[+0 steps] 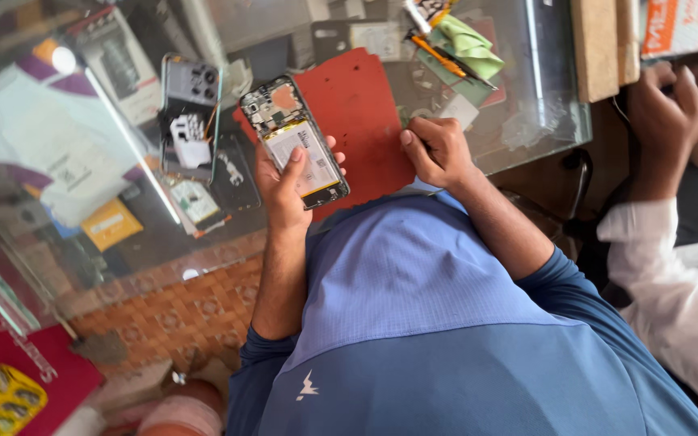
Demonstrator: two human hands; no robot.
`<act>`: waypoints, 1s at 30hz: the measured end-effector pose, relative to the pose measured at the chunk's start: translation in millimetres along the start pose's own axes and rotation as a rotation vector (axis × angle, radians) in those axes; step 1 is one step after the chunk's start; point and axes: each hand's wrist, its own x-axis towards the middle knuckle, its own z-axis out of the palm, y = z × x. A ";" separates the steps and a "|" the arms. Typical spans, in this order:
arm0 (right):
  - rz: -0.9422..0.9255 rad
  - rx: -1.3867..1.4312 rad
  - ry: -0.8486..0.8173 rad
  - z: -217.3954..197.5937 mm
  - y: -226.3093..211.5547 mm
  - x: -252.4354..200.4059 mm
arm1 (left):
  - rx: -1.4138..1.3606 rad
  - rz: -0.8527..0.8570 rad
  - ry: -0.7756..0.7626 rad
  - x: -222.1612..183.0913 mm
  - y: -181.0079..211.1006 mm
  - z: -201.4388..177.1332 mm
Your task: The person disassembles a smartphone by removing the back cover and using a screwdriver to detach internal components. They then separate the screen assembly from the main body and place the parts on the workbench.
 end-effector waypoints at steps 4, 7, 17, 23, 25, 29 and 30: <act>0.023 -0.207 -0.032 5.6 -1.0 1.3 | 0.049 0.050 0.057 -26.9 -5.3 0.1; -0.055 -0.201 -0.041 5.0 -7.0 9.1 | 0.050 0.048 0.114 -44.6 -13.1 3.8; -0.237 -0.073 -0.386 27.2 -55.2 54.1 | -0.069 0.228 0.402 -125.8 -12.0 14.4; -0.417 0.028 -0.562 87.5 -113.6 70.7 | -0.029 0.434 0.544 -186.3 2.4 -9.2; -0.464 0.057 -0.608 116.1 -135.5 64.6 | -0.054 0.497 0.576 -204.0 6.9 -24.3; -0.576 0.096 -0.725 189.7 -177.7 44.1 | -0.102 0.549 0.658 -247.4 20.9 -73.4; -0.612 0.104 -0.749 213.0 -188.5 40.8 | -0.100 0.559 0.690 -262.6 25.4 -87.8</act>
